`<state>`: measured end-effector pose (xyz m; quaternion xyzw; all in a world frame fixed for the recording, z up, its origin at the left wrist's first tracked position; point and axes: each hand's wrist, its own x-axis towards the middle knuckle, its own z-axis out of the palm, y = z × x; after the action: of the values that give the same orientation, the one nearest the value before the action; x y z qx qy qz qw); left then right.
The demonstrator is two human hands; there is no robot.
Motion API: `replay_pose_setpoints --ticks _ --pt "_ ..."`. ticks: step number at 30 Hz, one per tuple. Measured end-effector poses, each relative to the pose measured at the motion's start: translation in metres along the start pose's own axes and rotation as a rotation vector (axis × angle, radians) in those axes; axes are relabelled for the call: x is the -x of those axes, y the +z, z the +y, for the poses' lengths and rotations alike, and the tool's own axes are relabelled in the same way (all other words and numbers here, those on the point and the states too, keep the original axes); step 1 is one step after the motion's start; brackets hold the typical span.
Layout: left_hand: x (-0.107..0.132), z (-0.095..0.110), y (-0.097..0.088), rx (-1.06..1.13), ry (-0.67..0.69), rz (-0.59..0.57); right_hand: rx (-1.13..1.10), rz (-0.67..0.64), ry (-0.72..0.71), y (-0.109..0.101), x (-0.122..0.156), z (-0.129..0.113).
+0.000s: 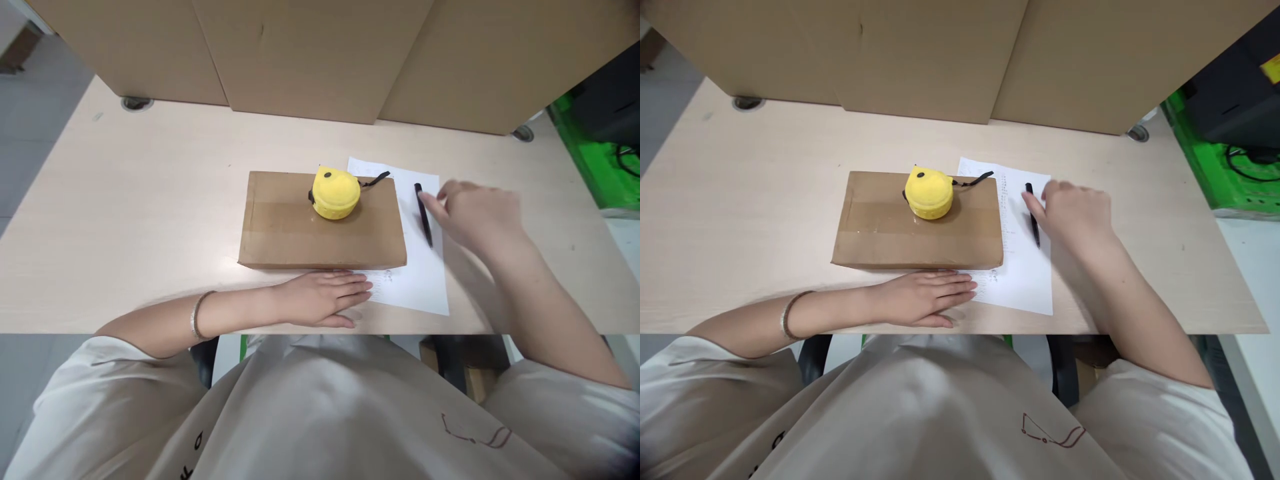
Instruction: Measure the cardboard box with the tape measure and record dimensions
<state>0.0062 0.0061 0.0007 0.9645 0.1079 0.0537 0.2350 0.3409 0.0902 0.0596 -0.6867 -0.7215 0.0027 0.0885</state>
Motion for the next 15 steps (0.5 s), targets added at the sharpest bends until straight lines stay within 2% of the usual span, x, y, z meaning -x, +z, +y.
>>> replay_pose_setpoints --ticks 3,5,7,9,10,12,14,15 --pt "-0.003 0.005 -0.004 -0.064 -0.011 -0.020 -0.083 0.074 -0.246 -0.033 -0.009 -0.063" --pt "-0.002 0.012 -0.012 -0.139 0.050 0.015 -0.141 0.027 -0.410 -0.039 -0.016 -0.103" --pt "0.004 0.020 -0.026 -0.228 0.185 0.179 -0.154 -0.017 -0.492 -0.029 -0.022 -0.133" --pt "0.016 0.023 -0.045 -0.271 0.287 0.446 -0.173 -0.042 -0.531 -0.013 -0.027 -0.150" --pt "0.024 0.021 -0.055 -0.259 0.284 0.585 -0.191 -0.044 -0.540 -0.007 -0.028 -0.154" --pt "0.042 0.011 -0.071 -0.177 0.159 0.833 -0.245 -0.024 -0.529 -0.001 -0.027 -0.152" --pt "0.059 -0.009 -0.080 -0.087 -0.106 1.067 -0.317 -0.004 -0.448 -0.008 -0.022 -0.138" --pt "0.066 -0.022 -0.080 -0.014 -0.282 1.191 -0.356 -0.001 -0.369 -0.015 -0.019 -0.128"
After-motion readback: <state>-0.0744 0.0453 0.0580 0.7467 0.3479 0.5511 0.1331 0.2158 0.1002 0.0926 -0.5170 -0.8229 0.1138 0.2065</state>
